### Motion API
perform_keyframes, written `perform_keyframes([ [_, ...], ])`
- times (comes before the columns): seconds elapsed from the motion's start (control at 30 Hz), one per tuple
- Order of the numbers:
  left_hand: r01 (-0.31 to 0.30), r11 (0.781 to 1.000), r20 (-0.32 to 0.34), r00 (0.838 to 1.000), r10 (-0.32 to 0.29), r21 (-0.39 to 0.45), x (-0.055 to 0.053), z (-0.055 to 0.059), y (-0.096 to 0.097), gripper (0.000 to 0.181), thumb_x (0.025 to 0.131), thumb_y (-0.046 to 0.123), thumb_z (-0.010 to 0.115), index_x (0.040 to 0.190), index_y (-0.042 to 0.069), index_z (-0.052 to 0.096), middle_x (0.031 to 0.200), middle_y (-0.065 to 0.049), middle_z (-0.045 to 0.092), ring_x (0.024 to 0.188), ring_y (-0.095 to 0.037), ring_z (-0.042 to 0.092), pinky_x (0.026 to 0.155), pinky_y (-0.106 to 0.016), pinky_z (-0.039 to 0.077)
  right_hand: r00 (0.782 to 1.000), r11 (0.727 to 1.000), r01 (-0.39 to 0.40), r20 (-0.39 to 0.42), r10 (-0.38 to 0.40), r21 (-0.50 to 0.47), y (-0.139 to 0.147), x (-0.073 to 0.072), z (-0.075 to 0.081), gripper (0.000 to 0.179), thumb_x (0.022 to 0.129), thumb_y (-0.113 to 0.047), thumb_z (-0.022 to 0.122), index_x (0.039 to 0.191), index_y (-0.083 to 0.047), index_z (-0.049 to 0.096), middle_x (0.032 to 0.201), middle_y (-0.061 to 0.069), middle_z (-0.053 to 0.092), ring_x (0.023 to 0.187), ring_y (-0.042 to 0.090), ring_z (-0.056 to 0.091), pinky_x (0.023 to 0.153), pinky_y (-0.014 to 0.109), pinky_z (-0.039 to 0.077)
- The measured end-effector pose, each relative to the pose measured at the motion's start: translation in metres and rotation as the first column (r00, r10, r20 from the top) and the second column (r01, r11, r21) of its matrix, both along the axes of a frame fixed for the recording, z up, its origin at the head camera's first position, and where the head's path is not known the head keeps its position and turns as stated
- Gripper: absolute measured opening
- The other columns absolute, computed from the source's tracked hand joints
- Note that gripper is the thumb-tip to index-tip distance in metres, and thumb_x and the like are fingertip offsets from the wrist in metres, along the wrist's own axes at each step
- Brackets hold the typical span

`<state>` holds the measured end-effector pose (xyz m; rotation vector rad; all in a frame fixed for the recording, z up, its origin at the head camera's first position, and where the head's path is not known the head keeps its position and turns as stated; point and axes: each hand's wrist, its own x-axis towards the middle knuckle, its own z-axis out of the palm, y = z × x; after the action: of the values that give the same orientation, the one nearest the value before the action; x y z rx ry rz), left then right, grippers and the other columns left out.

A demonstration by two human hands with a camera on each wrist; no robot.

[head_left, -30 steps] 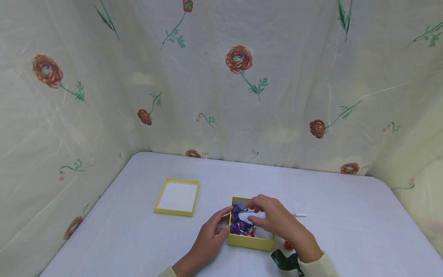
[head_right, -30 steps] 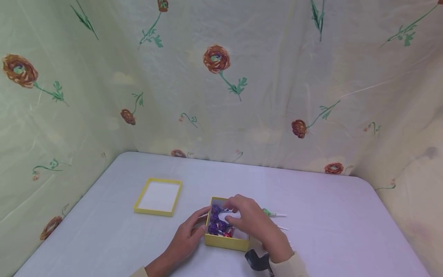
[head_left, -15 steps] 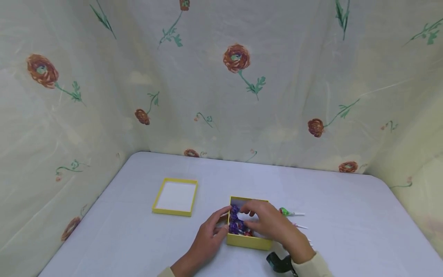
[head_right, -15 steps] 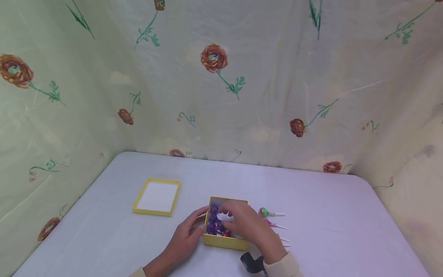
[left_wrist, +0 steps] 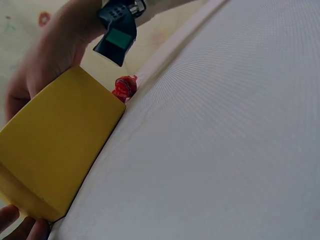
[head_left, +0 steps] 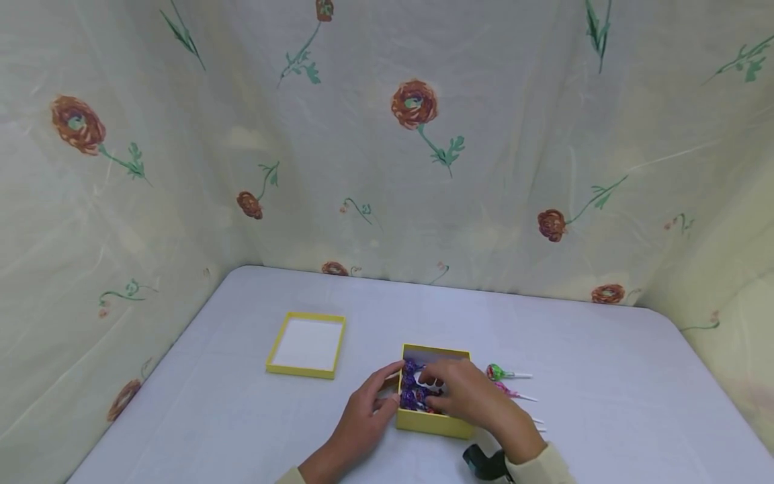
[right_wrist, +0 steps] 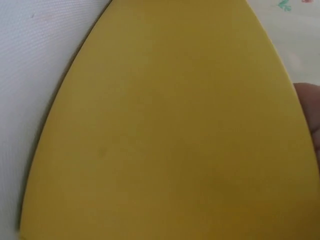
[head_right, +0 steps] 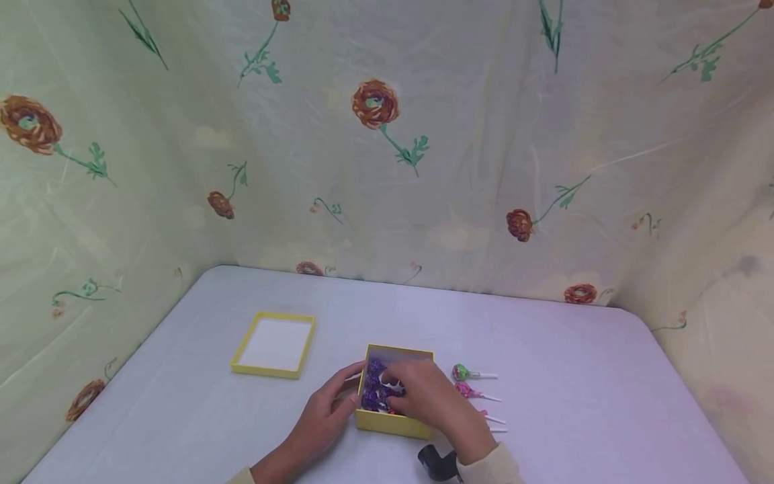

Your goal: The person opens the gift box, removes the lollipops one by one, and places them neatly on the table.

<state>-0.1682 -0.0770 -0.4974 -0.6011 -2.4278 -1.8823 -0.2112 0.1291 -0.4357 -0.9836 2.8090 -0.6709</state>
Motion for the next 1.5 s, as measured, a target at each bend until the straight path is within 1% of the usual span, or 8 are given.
perform_keyframes([
  [0.3,-0.001,1.000,0.017,1.000,0.001,0.003,-0.0003,-0.0008,-0.0001,0.050,0.099,0.013,0.049,0.147,0.020,0.039,0.148,0.000,0.041,0.131,-0.023,0.046,0.096,-0.025,0.049,0.998,0.998,0.042,-0.050,-0.040,0.040,-0.0024,0.0013,-0.0043,0.020,0.081,-0.023,0.077,0.099,-0.015,0.074,0.090,-0.005,0.071,0.085,0.012,0.064,0.079,0.037,0.055],
  [0.47,0.000,1.000,0.010,1.000,0.000,0.009,-0.0005,-0.0005,-0.0001,0.050,0.099,0.012,0.049,0.147,0.020,0.038,0.148,-0.002,0.041,0.131,-0.025,0.046,0.096,-0.026,0.049,0.994,0.993,0.097,-0.059,-0.093,0.073,-0.0053,0.0027,-0.0049,0.021,0.080,-0.026,0.077,0.098,-0.016,0.075,0.089,-0.006,0.071,0.083,0.012,0.062,0.084,0.044,0.049],
  [0.67,0.006,1.000,0.022,1.000,-0.006,0.004,-0.0005,0.0000,0.0001,0.049,0.099,0.014,0.049,0.147,0.020,0.039,0.147,0.001,0.042,0.131,-0.023,0.046,0.096,-0.024,0.048,0.991,0.985,0.119,-0.077,-0.110,0.124,-0.0077,0.0039,-0.0045,0.023,0.080,-0.028,0.078,0.099,-0.015,0.075,0.086,-0.006,0.071,0.081,0.010,0.061,0.081,0.040,0.043],
  [1.0,0.003,1.000,0.007,1.000,-0.003,0.007,-0.0004,0.0006,-0.0001,0.050,0.098,0.012,0.050,0.146,0.020,0.040,0.147,0.000,0.043,0.130,-0.022,0.046,0.096,-0.024,0.048,0.990,0.989,0.131,-0.065,-0.127,0.069,-0.0073,0.0039,-0.0042,0.015,0.078,-0.029,0.078,0.088,-0.020,0.071,0.077,-0.012,0.066,0.071,0.004,0.055,0.079,0.038,0.043],
  [1.1,0.000,1.000,0.007,1.000,0.000,0.006,-0.0010,-0.0004,0.0000,0.050,0.098,0.012,0.050,0.146,0.020,0.040,0.147,0.001,0.043,0.130,-0.022,0.046,0.096,-0.024,0.048,0.989,0.990,0.134,-0.068,-0.131,0.047,-0.0061,0.0035,-0.0048,0.015,0.078,-0.028,0.079,0.087,-0.020,0.069,0.077,-0.012,0.064,0.070,0.004,0.054,0.074,0.034,0.045],
  [1.23,-0.004,1.000,0.007,1.000,0.004,0.001,-0.0012,0.0000,0.0001,0.050,0.098,0.012,0.050,0.146,0.020,0.040,0.147,0.001,0.043,0.130,-0.021,0.046,0.097,-0.025,0.048,0.991,0.992,0.127,-0.045,-0.127,0.004,-0.0050,0.0033,-0.0040,0.015,0.079,-0.023,0.078,0.088,-0.019,0.066,0.078,-0.011,0.063,0.069,0.004,0.053,0.065,0.028,0.049],
  [1.33,-0.006,1.000,0.007,1.000,0.006,0.002,-0.0013,-0.0001,0.0001,0.050,0.098,0.013,0.050,0.146,0.021,0.040,0.147,0.002,0.043,0.130,-0.021,0.046,0.097,-0.025,0.048,0.993,0.993,0.114,-0.028,-0.114,-0.019,-0.0047,0.0032,-0.0031,0.016,0.080,-0.020,0.077,0.090,-0.018,0.065,0.080,-0.009,0.064,0.071,0.004,0.054,0.064,0.026,0.050],
  [1.5,-0.008,1.000,0.014,1.000,0.008,0.004,-0.0012,-0.0002,-0.0002,0.050,0.098,0.012,0.049,0.147,0.021,0.039,0.147,0.001,0.042,0.130,-0.022,0.046,0.097,-0.026,0.049,0.995,0.996,0.081,-0.048,-0.083,-0.047,-0.0035,0.0027,-0.0022,0.016,0.080,-0.017,0.076,0.093,-0.017,0.066,0.086,-0.005,0.067,0.077,0.007,0.060,0.069,0.029,0.053],
])
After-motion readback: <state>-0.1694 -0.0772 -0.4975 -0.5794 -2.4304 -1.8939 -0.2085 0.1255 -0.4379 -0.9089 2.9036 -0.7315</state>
